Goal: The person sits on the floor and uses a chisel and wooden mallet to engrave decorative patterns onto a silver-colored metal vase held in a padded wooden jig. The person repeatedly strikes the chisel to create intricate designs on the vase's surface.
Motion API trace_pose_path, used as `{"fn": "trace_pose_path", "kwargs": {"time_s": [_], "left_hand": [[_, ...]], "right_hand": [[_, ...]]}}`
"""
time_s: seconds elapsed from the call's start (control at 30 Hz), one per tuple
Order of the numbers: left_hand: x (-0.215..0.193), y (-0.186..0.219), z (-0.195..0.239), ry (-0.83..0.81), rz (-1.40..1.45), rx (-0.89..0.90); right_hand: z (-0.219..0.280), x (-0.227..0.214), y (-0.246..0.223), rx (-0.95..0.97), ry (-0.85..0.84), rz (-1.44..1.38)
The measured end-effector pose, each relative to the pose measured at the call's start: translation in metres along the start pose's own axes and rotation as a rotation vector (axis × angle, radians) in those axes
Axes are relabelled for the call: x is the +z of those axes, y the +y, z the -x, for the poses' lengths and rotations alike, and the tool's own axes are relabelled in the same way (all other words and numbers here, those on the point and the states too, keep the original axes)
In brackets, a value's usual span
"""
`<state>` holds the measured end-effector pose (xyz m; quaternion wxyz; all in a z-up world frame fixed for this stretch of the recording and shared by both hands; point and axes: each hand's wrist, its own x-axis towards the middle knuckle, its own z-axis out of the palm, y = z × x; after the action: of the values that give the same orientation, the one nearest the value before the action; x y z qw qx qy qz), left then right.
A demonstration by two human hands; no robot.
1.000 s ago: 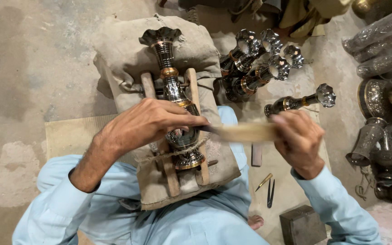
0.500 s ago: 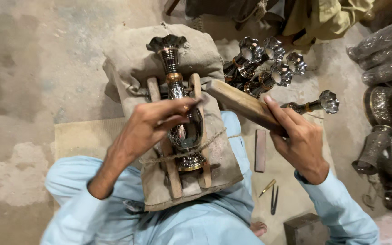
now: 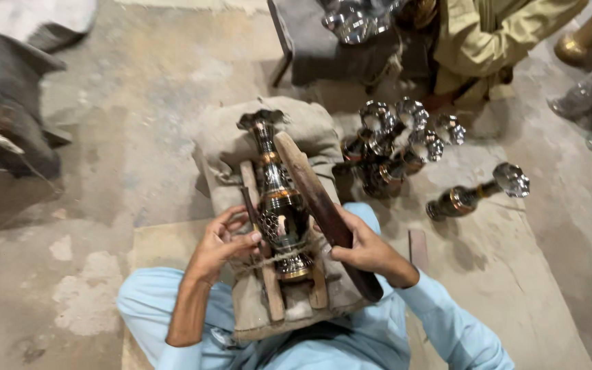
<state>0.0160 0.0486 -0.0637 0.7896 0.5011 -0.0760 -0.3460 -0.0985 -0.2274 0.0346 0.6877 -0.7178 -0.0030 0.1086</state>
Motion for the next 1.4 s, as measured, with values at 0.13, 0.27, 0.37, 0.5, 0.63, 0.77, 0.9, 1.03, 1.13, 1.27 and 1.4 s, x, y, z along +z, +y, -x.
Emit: {"fn": "trace_pose_path", "kwargs": {"time_s": [0.13,0.27,0.37,0.5,0.63,0.77,0.9,1.03,1.13,1.27,1.4], "left_hand": [[0.016,0.016,0.006,0.047,0.009,-0.011],[0.03,0.035,0.013,0.014,-0.056,0.006],[0.033,0.044,0.008,0.083,-0.287,-0.047],[0.029,0.052,0.011,0.126,-0.297,-0.003],[0.031,0.059,0.01,0.157,-0.33,0.242],[0.046,0.075,-0.001,0.173,-0.555,0.291],[0.077,0.093,-0.02,0.123,-0.832,0.296],[0.099,0.108,-0.037,-0.024,-0.914,0.265],[0.111,0.114,-0.047,-0.116,-1.041,0.253],[0.122,0.12,-0.054,-0.218,-1.089,0.209],[0.128,0.128,-0.058,-0.297,-1.17,0.162]], "right_hand": [[-0.003,0.01,-0.003,0.046,0.009,-0.111],[-0.009,0.011,0.01,0.04,0.045,-0.078],[-0.01,0.009,0.022,0.102,0.077,-0.106],[-0.006,0.004,0.016,-0.118,0.04,-0.095],[0.017,-0.008,0.004,-0.3,0.185,0.001],[0.032,-0.005,0.019,-0.433,0.211,-0.191],[0.032,0.003,0.046,-0.21,0.264,-0.192],[0.042,-0.013,0.045,-0.068,0.336,0.082],[0.049,-0.036,0.036,-0.058,0.451,0.283],[0.054,-0.05,0.03,-0.25,0.514,0.54],[0.065,-0.056,0.037,-0.047,0.378,0.797]]}}
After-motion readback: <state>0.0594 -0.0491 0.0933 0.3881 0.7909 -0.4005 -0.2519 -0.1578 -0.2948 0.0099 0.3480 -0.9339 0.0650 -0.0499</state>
